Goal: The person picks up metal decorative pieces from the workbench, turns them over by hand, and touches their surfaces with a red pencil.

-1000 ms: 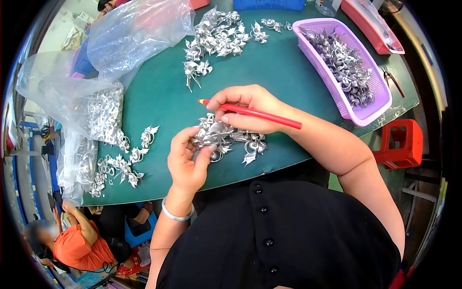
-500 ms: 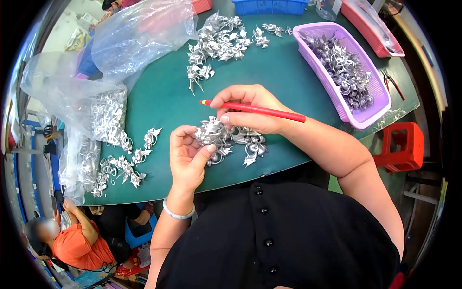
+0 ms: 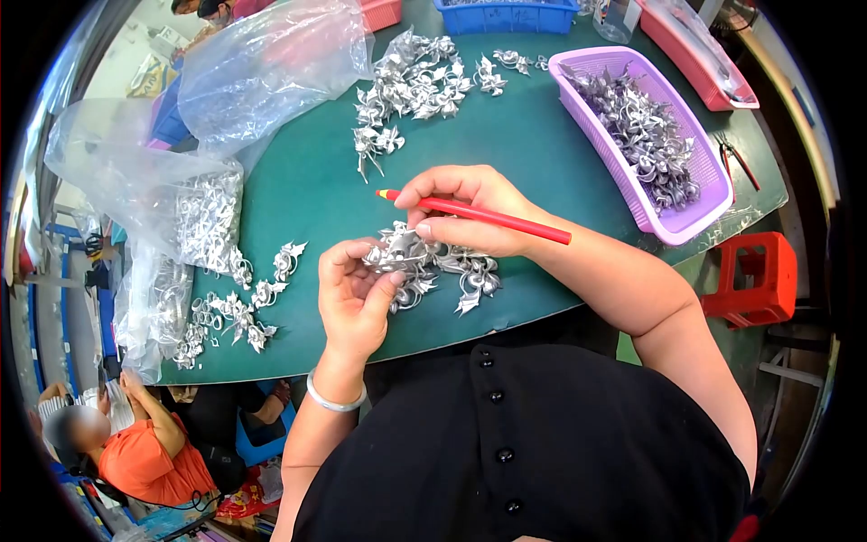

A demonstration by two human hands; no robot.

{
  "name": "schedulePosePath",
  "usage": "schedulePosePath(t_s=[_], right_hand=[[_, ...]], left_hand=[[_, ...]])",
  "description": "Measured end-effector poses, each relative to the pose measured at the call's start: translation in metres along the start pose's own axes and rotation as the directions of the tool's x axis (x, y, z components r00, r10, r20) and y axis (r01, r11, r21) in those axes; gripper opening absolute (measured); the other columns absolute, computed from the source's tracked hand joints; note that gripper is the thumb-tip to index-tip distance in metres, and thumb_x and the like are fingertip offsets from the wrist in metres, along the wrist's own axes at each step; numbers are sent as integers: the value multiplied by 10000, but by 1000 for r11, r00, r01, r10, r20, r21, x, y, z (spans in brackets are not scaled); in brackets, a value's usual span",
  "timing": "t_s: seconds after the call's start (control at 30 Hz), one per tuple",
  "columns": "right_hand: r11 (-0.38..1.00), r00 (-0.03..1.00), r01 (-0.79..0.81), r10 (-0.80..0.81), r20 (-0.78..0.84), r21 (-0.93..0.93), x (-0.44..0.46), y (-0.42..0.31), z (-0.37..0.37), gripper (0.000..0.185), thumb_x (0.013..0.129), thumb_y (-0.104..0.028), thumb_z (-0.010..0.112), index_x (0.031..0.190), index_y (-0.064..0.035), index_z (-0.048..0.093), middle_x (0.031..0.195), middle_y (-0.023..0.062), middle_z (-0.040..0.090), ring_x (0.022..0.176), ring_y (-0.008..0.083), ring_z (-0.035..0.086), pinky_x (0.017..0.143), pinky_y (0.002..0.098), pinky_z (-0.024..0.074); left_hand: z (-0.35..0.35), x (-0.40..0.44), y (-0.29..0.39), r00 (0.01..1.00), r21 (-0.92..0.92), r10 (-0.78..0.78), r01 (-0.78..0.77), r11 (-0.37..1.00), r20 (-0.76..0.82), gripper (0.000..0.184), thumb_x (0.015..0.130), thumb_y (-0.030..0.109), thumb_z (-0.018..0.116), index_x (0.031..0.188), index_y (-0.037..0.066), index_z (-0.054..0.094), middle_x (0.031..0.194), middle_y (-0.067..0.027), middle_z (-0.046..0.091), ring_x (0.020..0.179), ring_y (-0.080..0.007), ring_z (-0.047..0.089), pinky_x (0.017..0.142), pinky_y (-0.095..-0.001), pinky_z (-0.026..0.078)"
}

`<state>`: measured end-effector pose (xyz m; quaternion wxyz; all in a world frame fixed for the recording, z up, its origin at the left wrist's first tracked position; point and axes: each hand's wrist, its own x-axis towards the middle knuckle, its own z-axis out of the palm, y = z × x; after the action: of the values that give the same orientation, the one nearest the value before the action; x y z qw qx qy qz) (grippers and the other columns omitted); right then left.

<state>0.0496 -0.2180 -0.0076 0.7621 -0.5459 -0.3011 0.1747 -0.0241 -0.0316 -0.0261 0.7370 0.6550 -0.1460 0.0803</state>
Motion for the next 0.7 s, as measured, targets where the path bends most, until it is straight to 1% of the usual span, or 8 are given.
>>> schedulePosePath(t_s=[0.13, 0.23, 0.33, 0.43, 0.53, 0.63, 0.7], right_hand=[[999, 1000, 29, -29, 2, -42, 0, 1, 1, 239, 759, 19, 585, 994, -11, 559, 815, 11, 574, 762, 54, 520, 716, 213, 434], [998, 1000, 29, -28, 4, -47, -1, -1, 2, 232, 764, 32, 573, 993, -8, 558, 813, 9, 567, 772, 53, 515, 722, 214, 432], [997, 999, 39, -39, 11, -66, -1, -2, 2, 236, 769, 48, 562, 998, -9, 557, 820, 10, 561, 779, 56, 513, 724, 216, 432], [998, 1000, 22, -22, 8, -59, -1, -3, 3, 244, 770, 57, 557, 1004, -12, 557, 837, 16, 565, 789, 63, 521, 732, 221, 437], [997, 998, 56, -55, 17, -59, 0, -3, 3, 250, 770, 58, 558, 1009, -17, 558, 855, 20, 570, 809, 71, 531, 741, 223, 443], [999, 999, 28, -27, 23, -41, 0, -2, 2, 260, 764, 60, 563, 1011, -22, 560, 873, 29, 576, 834, 78, 540, 751, 229, 448], [999, 998, 47, -47, 38, -15, 1, -1, 0, 273, 756, 64, 566, 1014, -25, 560, 879, 34, 578, 839, 87, 545, 757, 235, 449]], left_hand=[[-1, -1, -2, 992, 186, 124, -126, 974, 26, 442, 733, -132, 577, 1090, 52, 394, 1022, -107, 488, 865, -136, 524, 728, -236, 459], [-4, -1, 0, 974, 371, 220, -227, 900, 63, 395, 697, -154, 567, 1035, 28, 471, 1001, -129, 508, 852, -168, 544, 682, -253, 476], [-3, 3, 5, 924, 548, 354, -374, 748, 146, 389, 662, -155, 580, 997, 28, 502, 940, -147, 535, 793, -211, 562, 628, -261, 472], [1, 7, 13, 857, 660, 461, -486, 572, 231, 376, 647, -145, 597, 971, 33, 534, 911, -154, 546, 763, -244, 563, 607, -275, 470], [1, 3, 14, 853, 704, 461, -482, 521, 243, 362, 628, -134, 615, 939, 48, 579, 918, -158, 544, 769, -247, 561, 598, -285, 469], [-1, 3, 16, 794, 712, 524, -558, 425, 309, 362, 599, -114, 649, 906, 77, 630, 919, -148, 538, 758, -243, 554, 584, -278, 462], [1, 3, 18, 776, 707, 529, -584, 399, 343, 388, 572, -98, 662, 904, 102, 649, 917, -133, 530, 749, -241, 548, 581, -273, 455]])
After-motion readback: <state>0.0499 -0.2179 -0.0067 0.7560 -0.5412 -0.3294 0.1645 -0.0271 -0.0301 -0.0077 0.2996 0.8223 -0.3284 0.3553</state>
